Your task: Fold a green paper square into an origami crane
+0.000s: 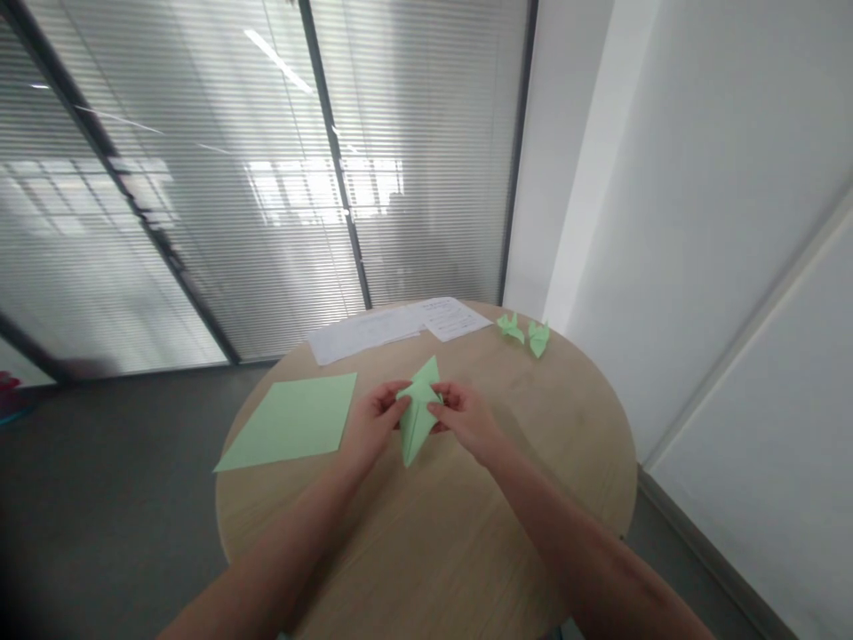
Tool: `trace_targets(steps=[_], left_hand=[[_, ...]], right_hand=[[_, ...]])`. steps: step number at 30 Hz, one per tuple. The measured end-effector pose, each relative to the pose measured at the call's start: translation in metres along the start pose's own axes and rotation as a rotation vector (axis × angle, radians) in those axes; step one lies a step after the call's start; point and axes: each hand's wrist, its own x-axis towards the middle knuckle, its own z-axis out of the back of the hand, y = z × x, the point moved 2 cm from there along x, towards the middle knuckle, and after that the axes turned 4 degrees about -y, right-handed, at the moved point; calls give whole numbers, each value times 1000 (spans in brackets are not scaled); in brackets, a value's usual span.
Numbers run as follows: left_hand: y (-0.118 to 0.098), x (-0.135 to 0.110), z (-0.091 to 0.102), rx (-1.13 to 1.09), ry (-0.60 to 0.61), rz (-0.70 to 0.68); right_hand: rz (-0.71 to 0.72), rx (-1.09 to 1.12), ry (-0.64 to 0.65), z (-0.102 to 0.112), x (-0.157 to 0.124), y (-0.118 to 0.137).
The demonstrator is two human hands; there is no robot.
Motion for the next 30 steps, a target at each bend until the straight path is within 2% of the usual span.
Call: trace_targets(steps=[8, 15, 21, 30], left_hand=[[-4, -3, 1, -4, 85, 90], [-8, -3, 3, 0, 31, 30], [-14, -8, 0, -6, 111, 31], [-20, -12, 1, -65, 124, 17]], right_hand=[[-18, -67, -26, 2, -1, 2], [-29, -66, 32, 0, -5, 5], [-16, -61, 2, 1, -7, 11], [29, -43, -34, 1, -10, 12]])
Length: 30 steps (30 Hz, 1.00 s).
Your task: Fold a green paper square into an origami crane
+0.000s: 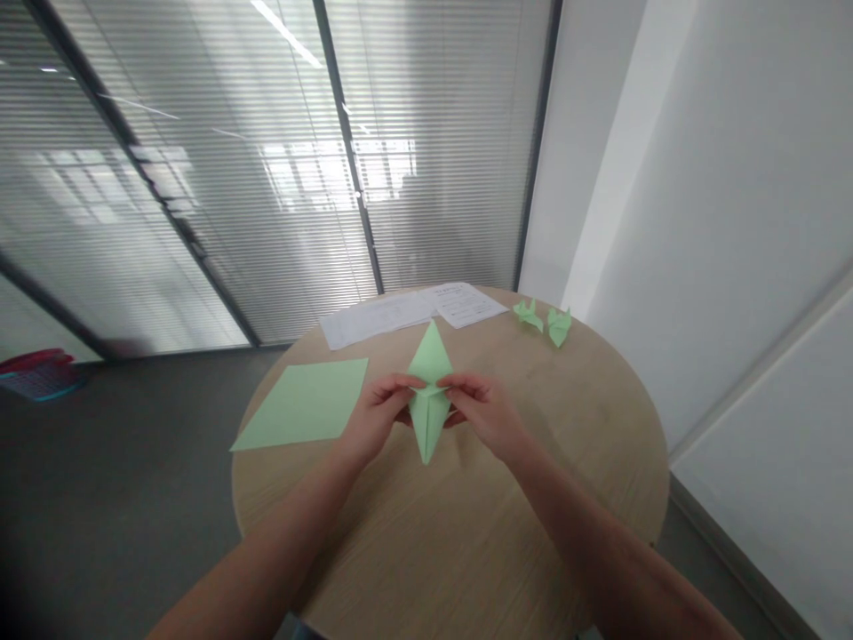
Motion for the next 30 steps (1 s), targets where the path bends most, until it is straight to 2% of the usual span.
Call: trace_targets(steps=[7, 11, 13, 17, 19, 23, 26, 30], left_hand=[[-6, -4, 1, -7, 16, -46], [-8, -5, 1, -83, -75, -88], [-7, -4, 1, -106, -91, -48], [-2, -1, -3, -37, 24, 108], [1, 0, -3, -17, 43, 145], [3, 1, -2, -21, 8, 150], [4, 2, -1, -20, -31, 139], [3, 2, 0, -3, -44, 117]], right_hand=[[98, -63, -19, -1, -4, 3], [180, -124, -62, -1, -6, 4], [215, -150, -90, 0, -5, 4], [265, -227, -101, 4, -4, 2], [279, -251, -93, 5, -4, 0], [256, -215, -62, 4, -3, 0], [230, -101, -47, 2, -3, 4], [93, -3, -34, 0, -1, 3]])
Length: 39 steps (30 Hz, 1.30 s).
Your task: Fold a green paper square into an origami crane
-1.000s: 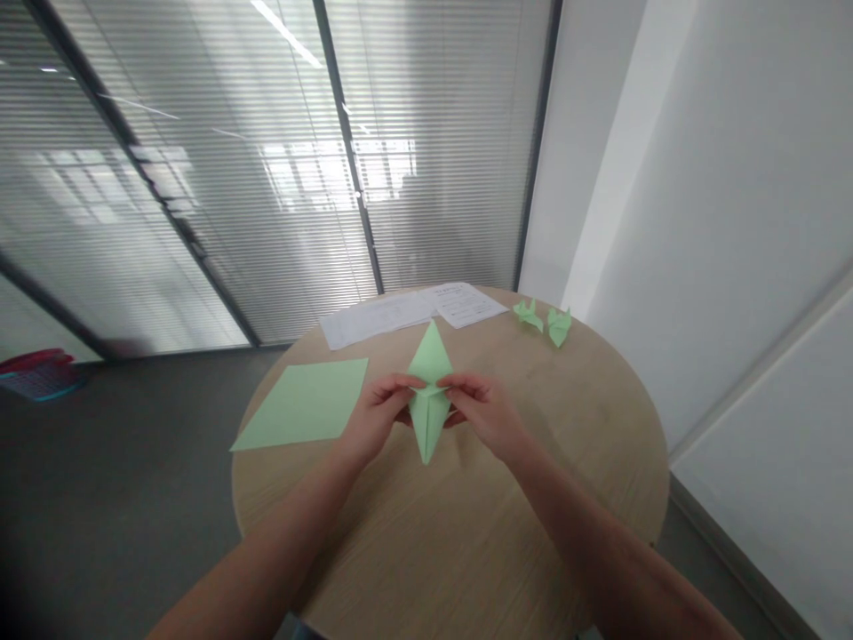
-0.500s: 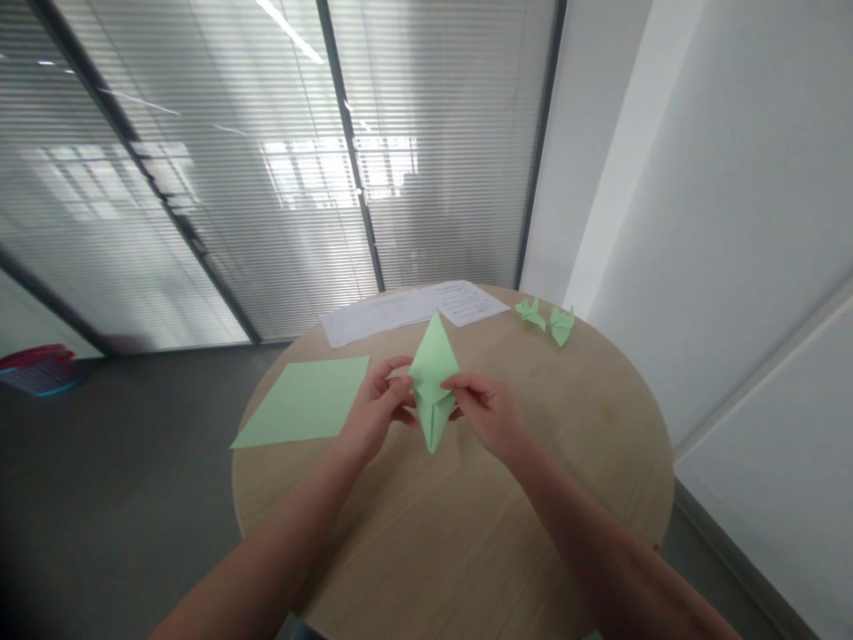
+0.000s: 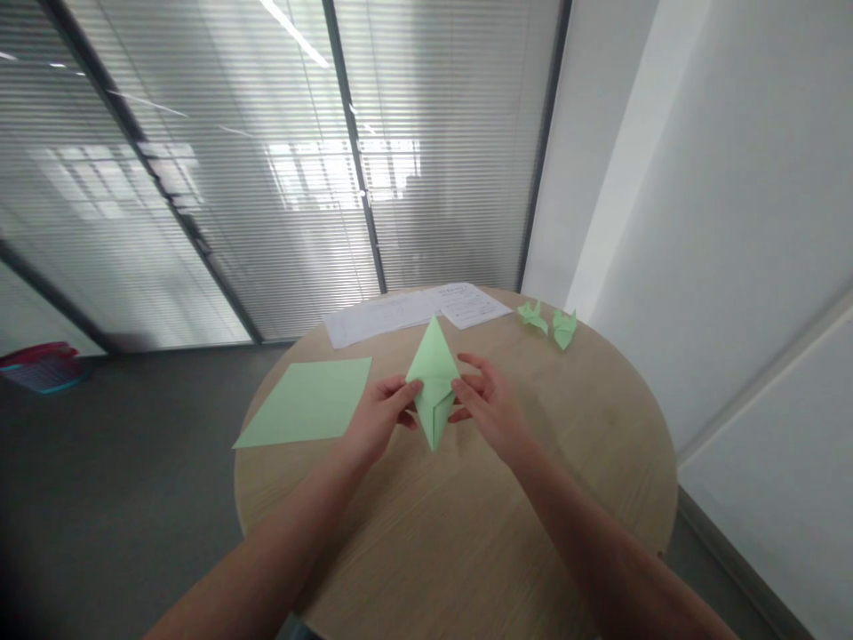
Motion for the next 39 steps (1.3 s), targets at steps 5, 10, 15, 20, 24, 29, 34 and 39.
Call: trace_targets(steps=[5, 10, 15, 20, 24, 29, 34, 39], left_hand=[[0, -1, 0, 63, 2, -36], [3, 1, -2, 115, 50, -22], [8, 2, -2, 183, 40, -28], [10, 2, -1, 125, 50, -1], [5, 0, 0, 91, 99, 45], [-3, -2, 2, 85, 177, 58], [-4, 3, 8, 169, 79, -21], [-3, 6, 11, 234, -1, -92]], right_hand=[[-166, -59, 62, -2, 1, -7], [-197, -75, 47, -4, 0, -9], [-178, -88, 81, -9, -1, -10], [-187, -51, 71, -9, -2, -7], [-218, 19, 53, -5, -2, -7], [-227, 59, 26, 0, 0, -6], [-208, 27, 32, 2, 1, -4], [-220, -6, 80, -3, 0, -5]])
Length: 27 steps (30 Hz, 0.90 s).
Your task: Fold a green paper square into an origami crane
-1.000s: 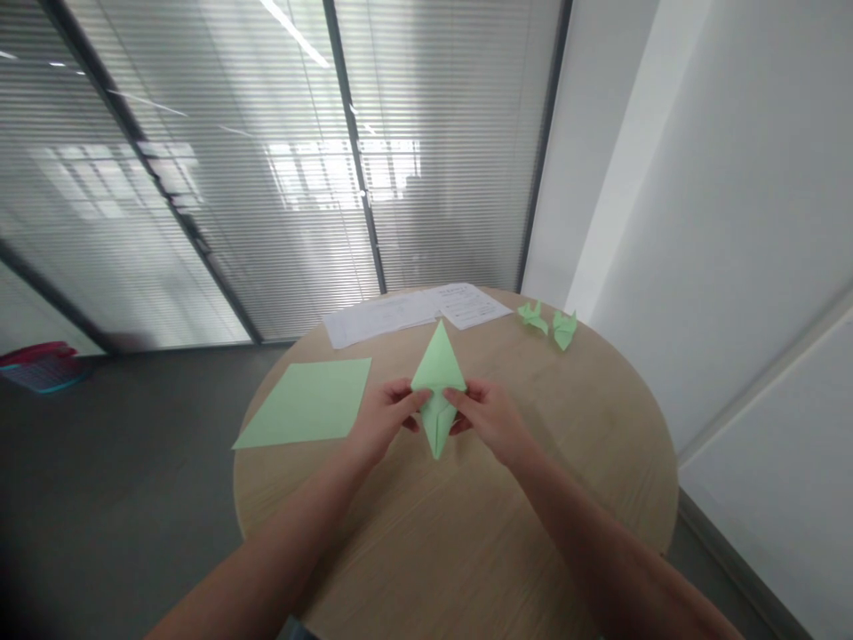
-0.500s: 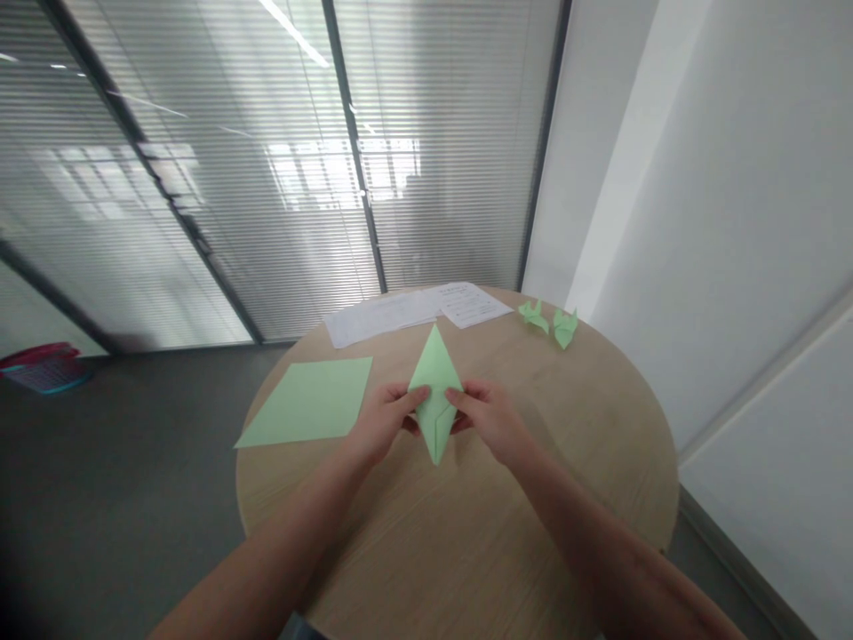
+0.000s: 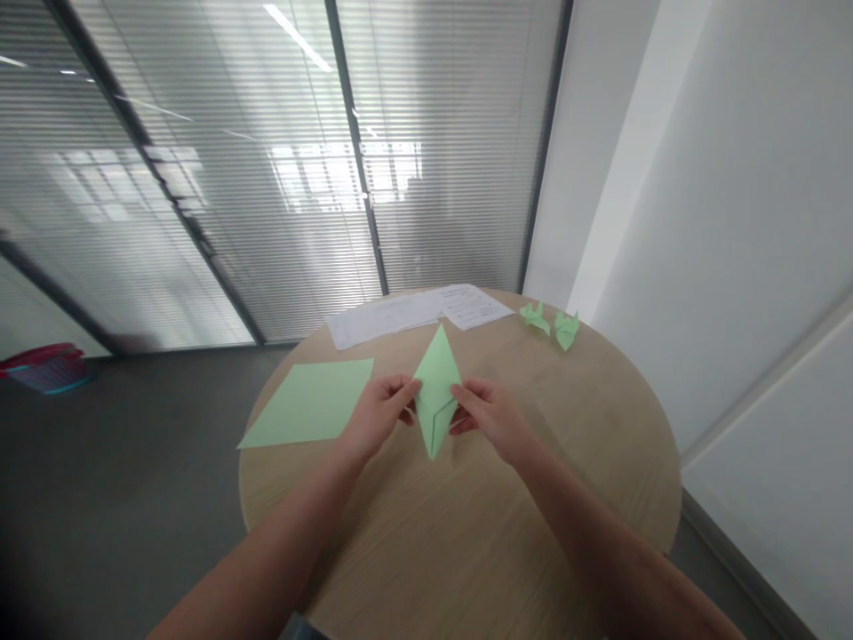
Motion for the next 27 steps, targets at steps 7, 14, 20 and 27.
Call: trace_targets(steps=[7, 14, 20, 27], left_hand=[[2, -3, -7, -51, 2, 60], [8, -3, -12, 5, 47, 78], [9, -5, -12, 18, 19, 33], [8, -6, -15, -55, 56, 34]], right_hand=[[65, -151, -51, 5, 4, 0], [122, -236, -10, 0, 3, -5], [85, -223, 7, -4, 1, -3], [107, -244, -21, -4, 0, -3]])
